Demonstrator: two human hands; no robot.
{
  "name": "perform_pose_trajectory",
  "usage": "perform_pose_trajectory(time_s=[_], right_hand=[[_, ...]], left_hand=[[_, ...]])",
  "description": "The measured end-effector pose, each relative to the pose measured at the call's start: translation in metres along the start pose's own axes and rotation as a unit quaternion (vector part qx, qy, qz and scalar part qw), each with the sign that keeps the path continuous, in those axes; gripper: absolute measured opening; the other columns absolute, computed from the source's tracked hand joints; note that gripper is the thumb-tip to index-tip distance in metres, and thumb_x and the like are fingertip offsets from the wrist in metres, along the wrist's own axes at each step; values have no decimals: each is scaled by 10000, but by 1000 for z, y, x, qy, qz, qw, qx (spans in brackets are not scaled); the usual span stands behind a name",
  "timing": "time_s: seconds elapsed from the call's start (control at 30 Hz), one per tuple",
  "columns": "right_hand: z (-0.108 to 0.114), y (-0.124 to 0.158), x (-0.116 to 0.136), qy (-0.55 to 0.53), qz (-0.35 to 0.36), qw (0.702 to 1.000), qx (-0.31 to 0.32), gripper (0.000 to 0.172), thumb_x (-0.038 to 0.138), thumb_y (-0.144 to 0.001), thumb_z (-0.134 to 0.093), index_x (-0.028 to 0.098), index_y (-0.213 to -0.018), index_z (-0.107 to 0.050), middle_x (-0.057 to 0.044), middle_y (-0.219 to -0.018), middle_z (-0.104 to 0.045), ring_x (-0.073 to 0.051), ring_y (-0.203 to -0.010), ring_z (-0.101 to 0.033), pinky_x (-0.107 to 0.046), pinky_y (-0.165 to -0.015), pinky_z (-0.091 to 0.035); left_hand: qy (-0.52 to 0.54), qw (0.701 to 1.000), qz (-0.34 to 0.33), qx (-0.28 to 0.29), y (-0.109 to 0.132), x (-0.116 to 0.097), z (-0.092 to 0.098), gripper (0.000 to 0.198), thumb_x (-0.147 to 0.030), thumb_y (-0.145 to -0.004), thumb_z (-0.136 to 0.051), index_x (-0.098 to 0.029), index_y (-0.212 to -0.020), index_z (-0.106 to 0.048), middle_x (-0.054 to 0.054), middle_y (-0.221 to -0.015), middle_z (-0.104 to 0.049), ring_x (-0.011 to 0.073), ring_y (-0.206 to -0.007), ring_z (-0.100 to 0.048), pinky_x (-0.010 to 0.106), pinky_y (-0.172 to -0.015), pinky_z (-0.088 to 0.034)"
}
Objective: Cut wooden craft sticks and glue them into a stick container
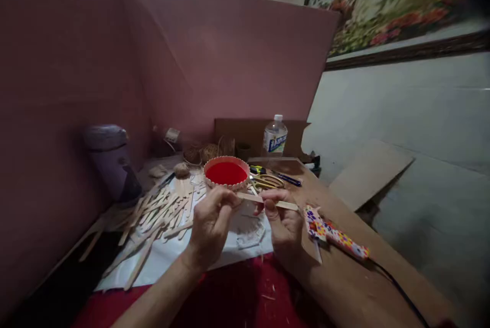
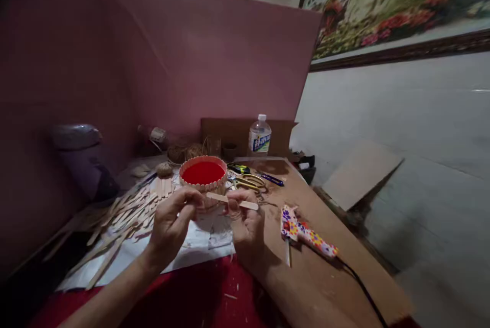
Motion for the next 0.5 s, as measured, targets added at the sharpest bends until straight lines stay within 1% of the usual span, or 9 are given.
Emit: perform_pose_trajectory(time_s=[0.13, 0.23, 0.3, 0.4, 0.47, 0.5], right_hand=[[-1, 0, 3, 59, 45, 997, 18, 76, 225, -911, -488, 218, -930, -562, -2, -760, -577, -144, -700, -562, -270, -655, -445], [-4, 1, 10, 95, 99, 990, 39, 113, 172, -908, -467, 226, -957, -554, -22, -847, -570, -167, -833, -560, -310, -757, -451], [-7, 2, 15, 117, 135, 982, 61, 165, 123, -900, -460, 232, -990, -546, -31, -907, -568, -166, -885, -555, -316, -795, -448], [-14, 5, 24, 143, 183, 967, 107, 238, 59, -878, -466, 235, -1022, -537, -35, -948, -571, -153, -890, -552, -303, -793, -451], [-18, 6, 26, 147, 191, 962, 130, 250, 43, -869, -470, 232, -1016, -542, -36, -939, -575, -152, -879, -552, -300, -782, -453], [-18, 7, 26, 142, 185, 964, 127, 239, 51, -871, -472, 231, -1007, -547, -37, -935, -578, -154, -877, -555, -303, -779, -454]], left_hand=[[-78, 996, 22, 48, 8, 7, -8, 175, -293, -882, -469, -179, -784, -559, 5, -729, -594, 127, -653, -523, 244, -620, -370], [-145, 986, 50, 68, 7, 13, -11, 216, -341, -907, -424, -189, -803, -536, 7, -712, -606, 139, -639, -541, 248, -593, -347], [-195, 975, 55, 86, 6, 14, -13, 219, -326, -919, -381, -192, -816, -521, 10, -690, -608, 146, -611, -547, 252, -571, -327], [-256, 961, 37, 103, 6, 14, -14, 191, -260, -896, -379, -191, -780, -514, 16, -646, -593, 154, -573, -541, 258, -548, -297], [-270, 958, 31, 94, 7, 14, -13, 165, -226, -852, -418, -191, -720, -511, 7, -588, -560, 151, -538, -517, 260, -539, -281], [-258, 962, 33, 83, 7, 14, -12, 159, -220, -832, -435, -191, -694, -508, 1, -563, -542, 146, -522, -502, 259, -537, -280]])
Point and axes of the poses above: each hand's wrist, its own y-axis away from the middle knuckle, its own z-axis out of the back of the hand, x = y × z, the point moved 7 cm from there along -y, towards the middle knuckle
